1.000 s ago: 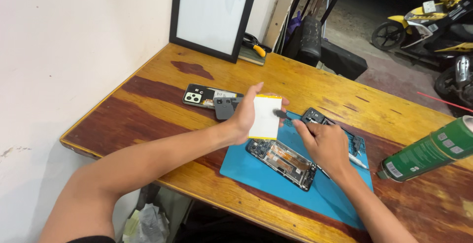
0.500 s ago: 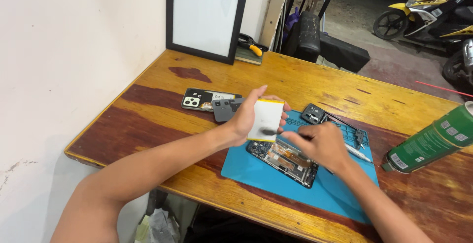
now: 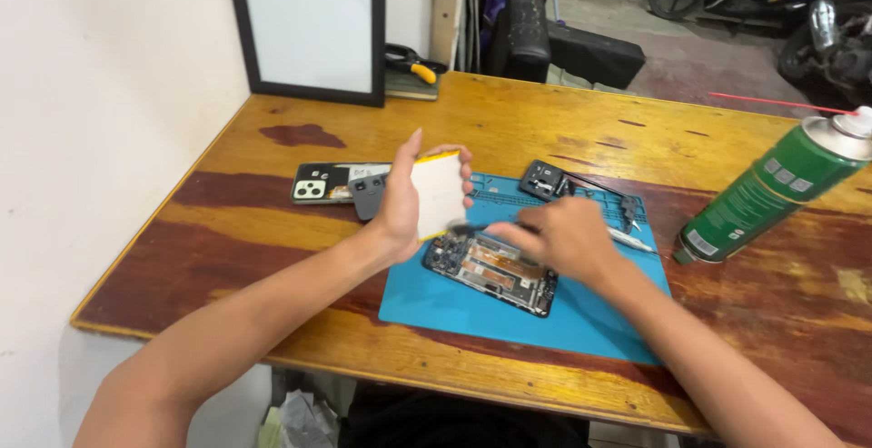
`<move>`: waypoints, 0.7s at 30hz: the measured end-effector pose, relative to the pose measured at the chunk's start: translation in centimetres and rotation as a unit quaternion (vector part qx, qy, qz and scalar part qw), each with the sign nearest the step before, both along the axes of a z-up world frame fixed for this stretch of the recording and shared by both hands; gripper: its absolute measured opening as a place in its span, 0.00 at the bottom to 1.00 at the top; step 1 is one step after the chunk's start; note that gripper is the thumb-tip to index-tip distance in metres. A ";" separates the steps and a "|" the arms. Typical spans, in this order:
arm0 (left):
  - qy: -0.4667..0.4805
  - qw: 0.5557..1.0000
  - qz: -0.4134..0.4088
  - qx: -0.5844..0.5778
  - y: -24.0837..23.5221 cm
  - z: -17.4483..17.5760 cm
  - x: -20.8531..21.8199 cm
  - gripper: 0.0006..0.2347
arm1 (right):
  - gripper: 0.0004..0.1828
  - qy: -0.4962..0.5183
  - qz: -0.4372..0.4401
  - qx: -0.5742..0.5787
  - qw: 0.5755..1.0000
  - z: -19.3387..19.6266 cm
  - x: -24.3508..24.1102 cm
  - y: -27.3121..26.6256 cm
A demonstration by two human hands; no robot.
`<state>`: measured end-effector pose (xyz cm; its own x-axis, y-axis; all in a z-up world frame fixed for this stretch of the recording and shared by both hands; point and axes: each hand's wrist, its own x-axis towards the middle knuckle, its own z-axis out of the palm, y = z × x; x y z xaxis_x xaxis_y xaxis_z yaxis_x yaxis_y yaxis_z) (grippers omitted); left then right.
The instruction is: The person disassembles a smartphone, removes the battery, and cleans the internal components and battery with a brush and compressed air. They then reassemble the phone by placing the battery back and reconnecting internal parts.
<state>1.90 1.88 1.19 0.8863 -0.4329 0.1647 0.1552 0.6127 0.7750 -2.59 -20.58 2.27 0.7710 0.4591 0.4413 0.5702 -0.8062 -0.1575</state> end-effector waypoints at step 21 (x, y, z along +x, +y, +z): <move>0.059 0.996 -0.060 -0.004 -0.2 0.2 -1.4 0.26 | 0.27 -0.051 0.022 -0.038 0.998 0.2 0.0 -2.3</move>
<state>0.49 1.69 1.41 0.8411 -0.5366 0.0674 0.3175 0.5908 0.7417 -2.57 -22.89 2.44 0.7021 0.5272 0.4787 0.6156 -0.7873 -0.0359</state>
